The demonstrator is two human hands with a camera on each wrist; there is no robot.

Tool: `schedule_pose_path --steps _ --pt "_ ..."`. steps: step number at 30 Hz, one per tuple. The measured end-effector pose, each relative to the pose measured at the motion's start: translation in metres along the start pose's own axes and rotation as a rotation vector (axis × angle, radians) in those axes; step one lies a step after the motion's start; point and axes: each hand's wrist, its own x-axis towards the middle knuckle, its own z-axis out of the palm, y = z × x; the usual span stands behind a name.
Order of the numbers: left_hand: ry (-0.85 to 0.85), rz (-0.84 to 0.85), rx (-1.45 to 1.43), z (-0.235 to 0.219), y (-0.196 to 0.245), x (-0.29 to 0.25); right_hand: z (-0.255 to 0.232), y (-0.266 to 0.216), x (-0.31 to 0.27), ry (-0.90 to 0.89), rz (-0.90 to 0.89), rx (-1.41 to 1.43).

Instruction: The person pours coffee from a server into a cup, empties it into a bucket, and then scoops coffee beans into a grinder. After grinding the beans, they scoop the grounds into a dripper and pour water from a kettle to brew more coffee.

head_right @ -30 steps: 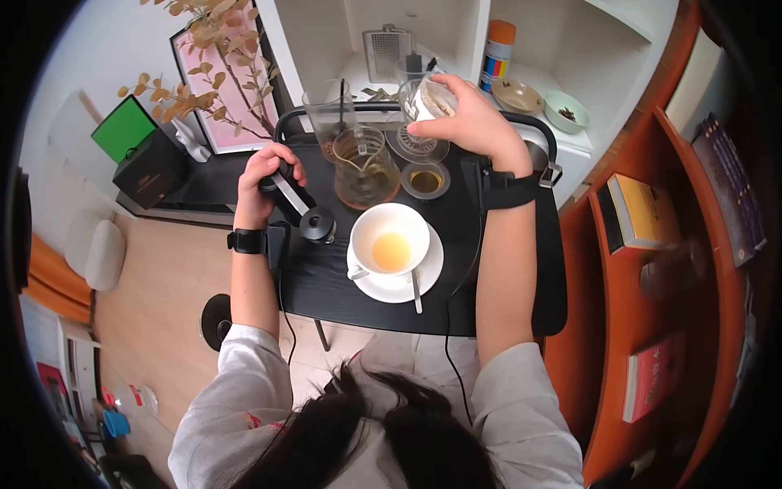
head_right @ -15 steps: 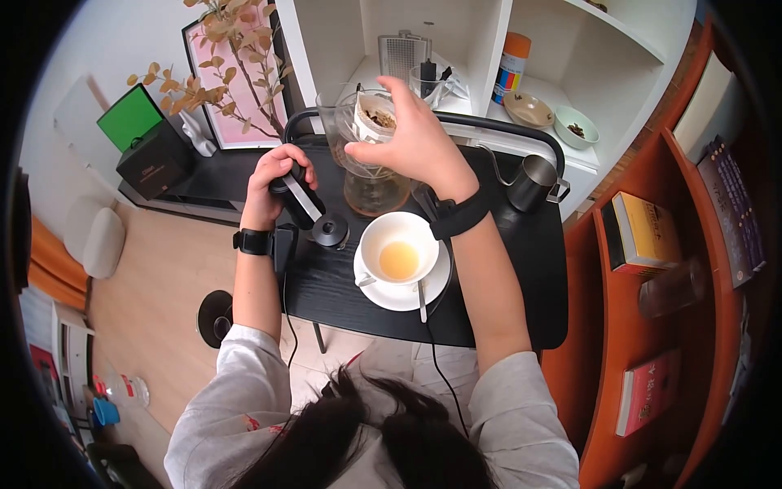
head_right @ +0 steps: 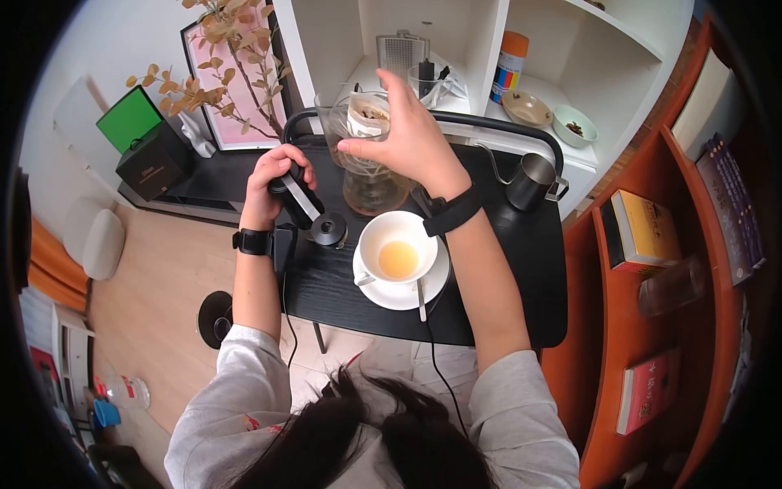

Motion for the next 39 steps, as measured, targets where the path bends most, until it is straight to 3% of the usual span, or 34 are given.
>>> schedule_pose_path --steps 10,19,29,35,39 --pt "0.000 0.004 0.002 0.000 0.000 0.000 -0.008 0.007 -0.002 -0.093 0.038 0.066" --pt "-0.003 0.010 0.008 -0.001 -0.001 0.001 -0.055 0.015 -0.010 -0.272 0.238 0.109" --pt "0.008 0.005 0.018 -0.001 -0.002 0.001 -0.160 0.080 -0.050 0.150 0.495 -0.142" --pt "-0.003 0.007 0.015 -0.002 -0.002 0.001 -0.193 0.096 -0.075 0.243 0.770 -0.196" --pt "-0.010 0.007 0.014 -0.004 -0.003 0.002 -0.202 0.095 -0.085 0.305 0.762 -0.203"
